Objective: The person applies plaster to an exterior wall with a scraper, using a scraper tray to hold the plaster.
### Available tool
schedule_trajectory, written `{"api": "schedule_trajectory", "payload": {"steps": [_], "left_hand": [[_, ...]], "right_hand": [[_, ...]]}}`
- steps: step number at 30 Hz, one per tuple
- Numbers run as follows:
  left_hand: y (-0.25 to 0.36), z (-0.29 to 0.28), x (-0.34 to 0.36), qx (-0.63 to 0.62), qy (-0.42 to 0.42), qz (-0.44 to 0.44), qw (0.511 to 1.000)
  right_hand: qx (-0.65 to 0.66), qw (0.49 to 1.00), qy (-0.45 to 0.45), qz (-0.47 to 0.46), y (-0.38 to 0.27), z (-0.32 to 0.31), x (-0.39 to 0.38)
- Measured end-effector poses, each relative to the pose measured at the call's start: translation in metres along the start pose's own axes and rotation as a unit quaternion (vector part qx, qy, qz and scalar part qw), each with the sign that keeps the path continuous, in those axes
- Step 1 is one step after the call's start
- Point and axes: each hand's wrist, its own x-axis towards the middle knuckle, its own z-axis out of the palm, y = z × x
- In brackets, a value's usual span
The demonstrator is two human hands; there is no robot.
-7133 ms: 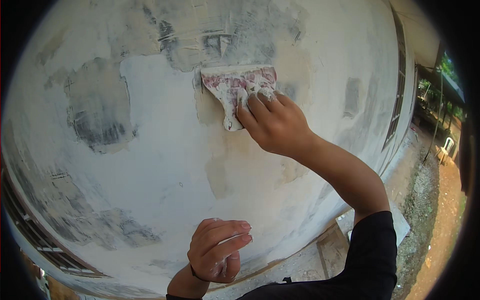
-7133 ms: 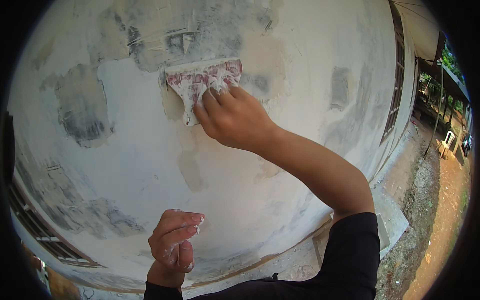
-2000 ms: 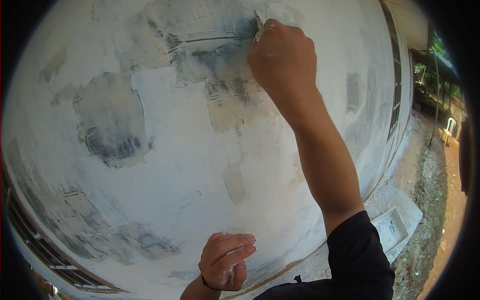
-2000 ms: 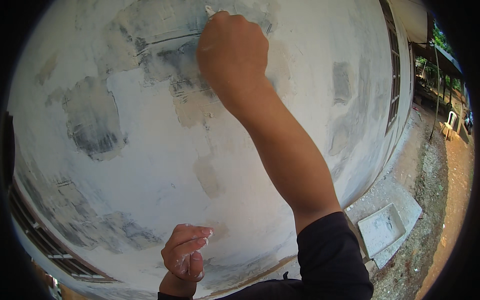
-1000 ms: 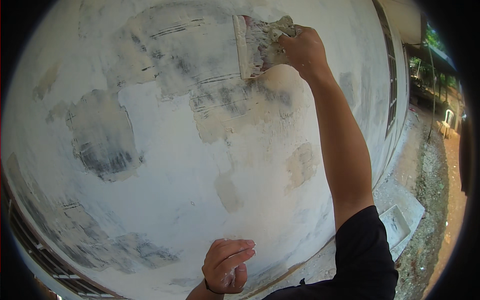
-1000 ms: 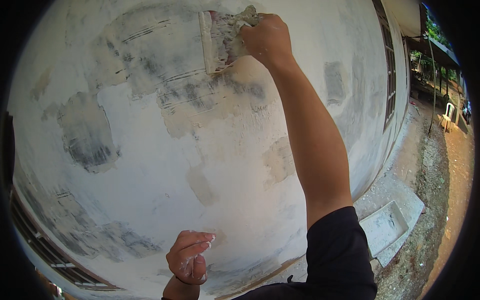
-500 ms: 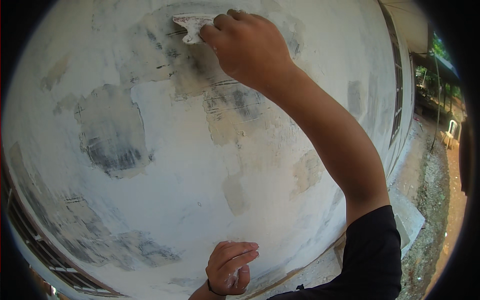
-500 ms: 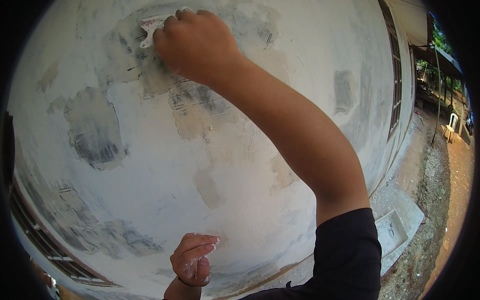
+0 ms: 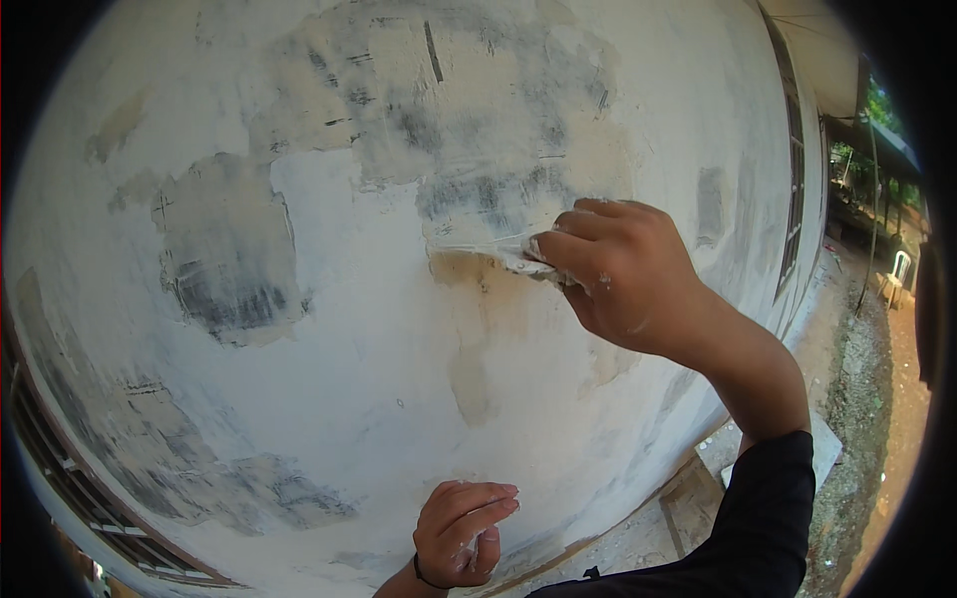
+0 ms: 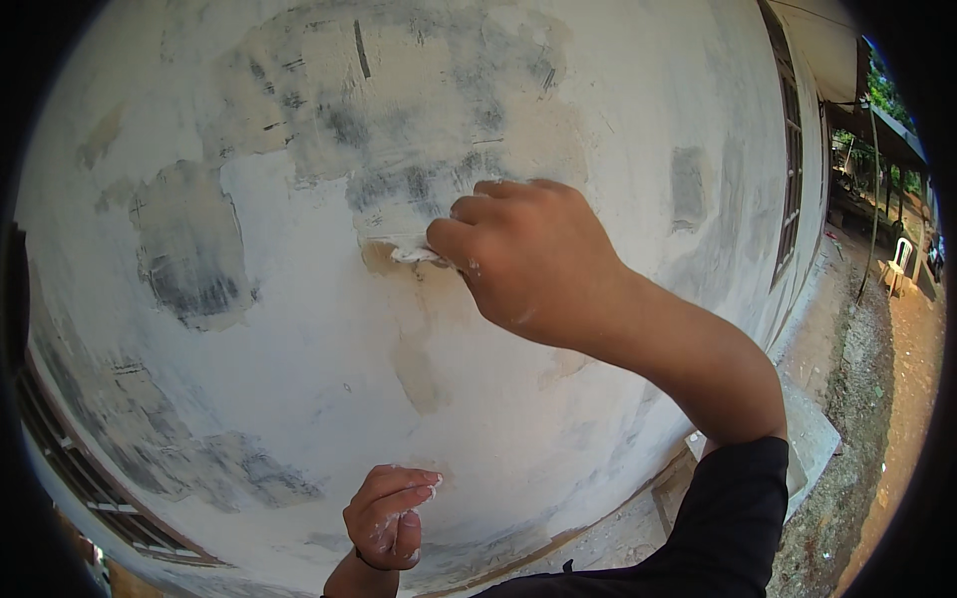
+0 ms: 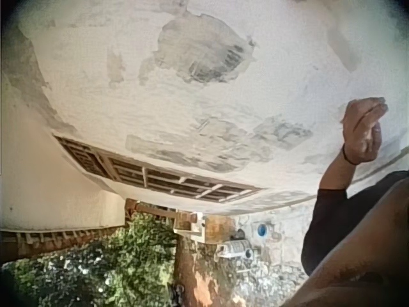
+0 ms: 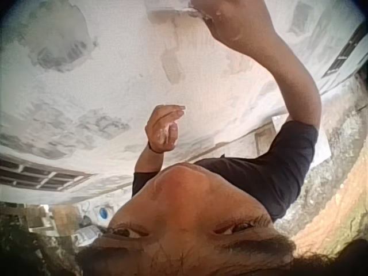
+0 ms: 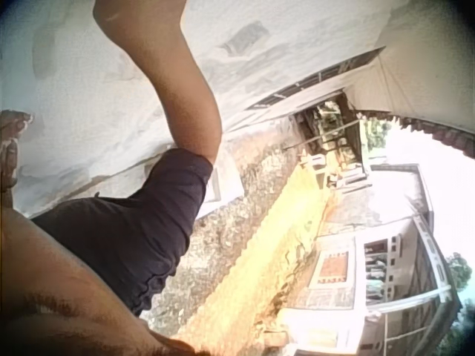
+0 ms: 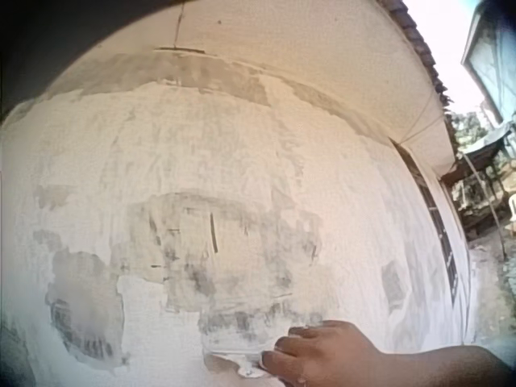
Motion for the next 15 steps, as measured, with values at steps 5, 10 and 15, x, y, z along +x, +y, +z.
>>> {"api": "schedule_trajectory", "payload": {"steps": [5, 10, 15], "left_hand": [[0.004, 0.002, 0.005, 0.001, -0.009, 0.021, 1.0], [0.009, 0.007, 0.009, 0.021, 0.003, 0.01, 1.0], [0.013, 0.015, 0.013, 0.024, -0.011, 0.01, 1.0]], "right_hand": [[-0.021, 0.988, -0.094, 0.119, 0.051, -0.023, 0.074], [0.045, 0.979, -0.093, 0.174, 0.088, -0.039, 0.147], [-0.011, 0.992, 0.04, 0.117, 0.103, -0.057, 0.169]]}}
